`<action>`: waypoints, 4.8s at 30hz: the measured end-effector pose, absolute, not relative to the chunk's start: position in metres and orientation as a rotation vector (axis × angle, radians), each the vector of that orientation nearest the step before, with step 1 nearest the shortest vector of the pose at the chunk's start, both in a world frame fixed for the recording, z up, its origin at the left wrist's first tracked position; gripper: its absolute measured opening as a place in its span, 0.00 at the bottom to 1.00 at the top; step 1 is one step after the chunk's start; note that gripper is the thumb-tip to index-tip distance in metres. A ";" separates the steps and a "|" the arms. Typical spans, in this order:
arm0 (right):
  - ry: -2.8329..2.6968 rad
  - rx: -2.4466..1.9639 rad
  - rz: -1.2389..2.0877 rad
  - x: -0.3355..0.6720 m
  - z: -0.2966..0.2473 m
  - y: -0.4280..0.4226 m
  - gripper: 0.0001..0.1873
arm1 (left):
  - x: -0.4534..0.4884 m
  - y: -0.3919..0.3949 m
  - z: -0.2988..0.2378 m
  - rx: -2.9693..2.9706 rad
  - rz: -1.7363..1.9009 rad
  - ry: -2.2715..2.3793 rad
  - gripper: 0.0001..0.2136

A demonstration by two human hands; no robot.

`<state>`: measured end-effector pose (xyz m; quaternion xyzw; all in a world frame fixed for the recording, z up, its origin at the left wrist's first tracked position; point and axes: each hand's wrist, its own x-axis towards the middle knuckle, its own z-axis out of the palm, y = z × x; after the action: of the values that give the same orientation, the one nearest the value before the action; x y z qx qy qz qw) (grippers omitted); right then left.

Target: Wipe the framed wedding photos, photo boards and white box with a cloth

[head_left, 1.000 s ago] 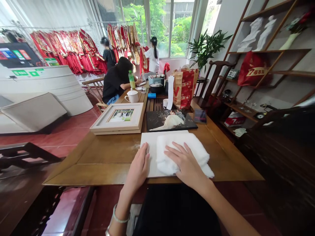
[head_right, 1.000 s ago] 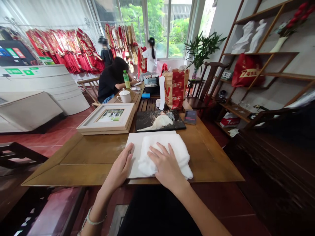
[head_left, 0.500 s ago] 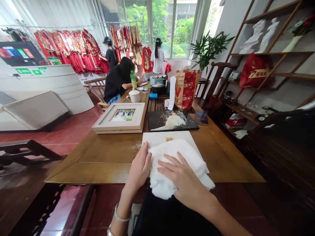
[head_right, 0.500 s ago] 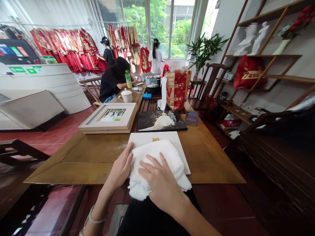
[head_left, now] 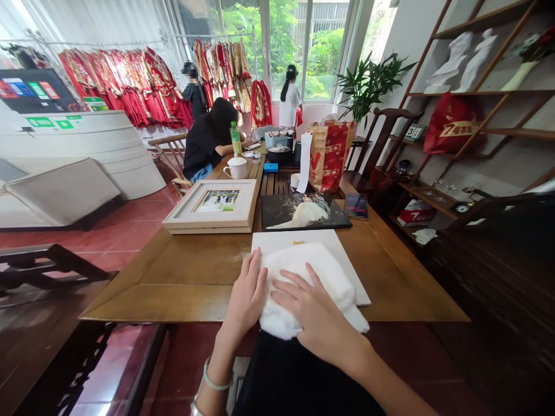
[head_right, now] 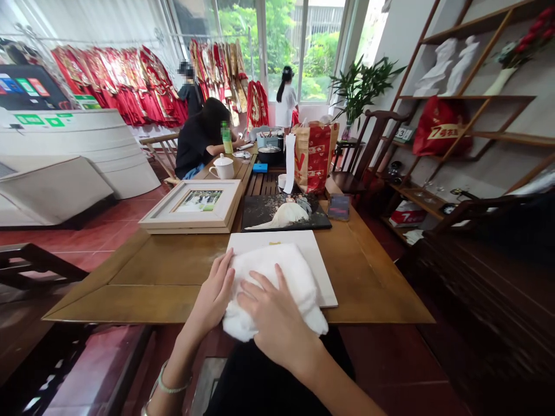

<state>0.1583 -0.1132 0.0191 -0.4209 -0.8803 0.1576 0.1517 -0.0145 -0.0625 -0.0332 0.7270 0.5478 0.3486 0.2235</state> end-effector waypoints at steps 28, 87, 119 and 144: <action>-2.655 -1.261 0.385 0.167 0.025 -0.139 0.31 | -0.014 -0.063 -0.034 2.038 0.966 1.514 0.25; -2.437 -1.625 0.045 0.227 -0.009 -0.151 0.50 | -0.015 -0.060 -0.039 2.197 0.840 1.548 0.22; -2.238 -1.719 0.245 0.170 0.011 -0.037 0.35 | -0.017 -0.058 -0.041 2.212 0.845 1.525 0.23; -2.194 -1.728 0.148 0.223 -0.012 -0.128 0.45 | -0.015 -0.060 -0.040 2.146 0.864 1.556 0.23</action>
<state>0.2229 -0.1282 -0.0121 -0.6088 -0.7729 0.0521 0.1714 -0.0153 -0.0600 -0.0403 0.7579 0.5493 0.3050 0.1758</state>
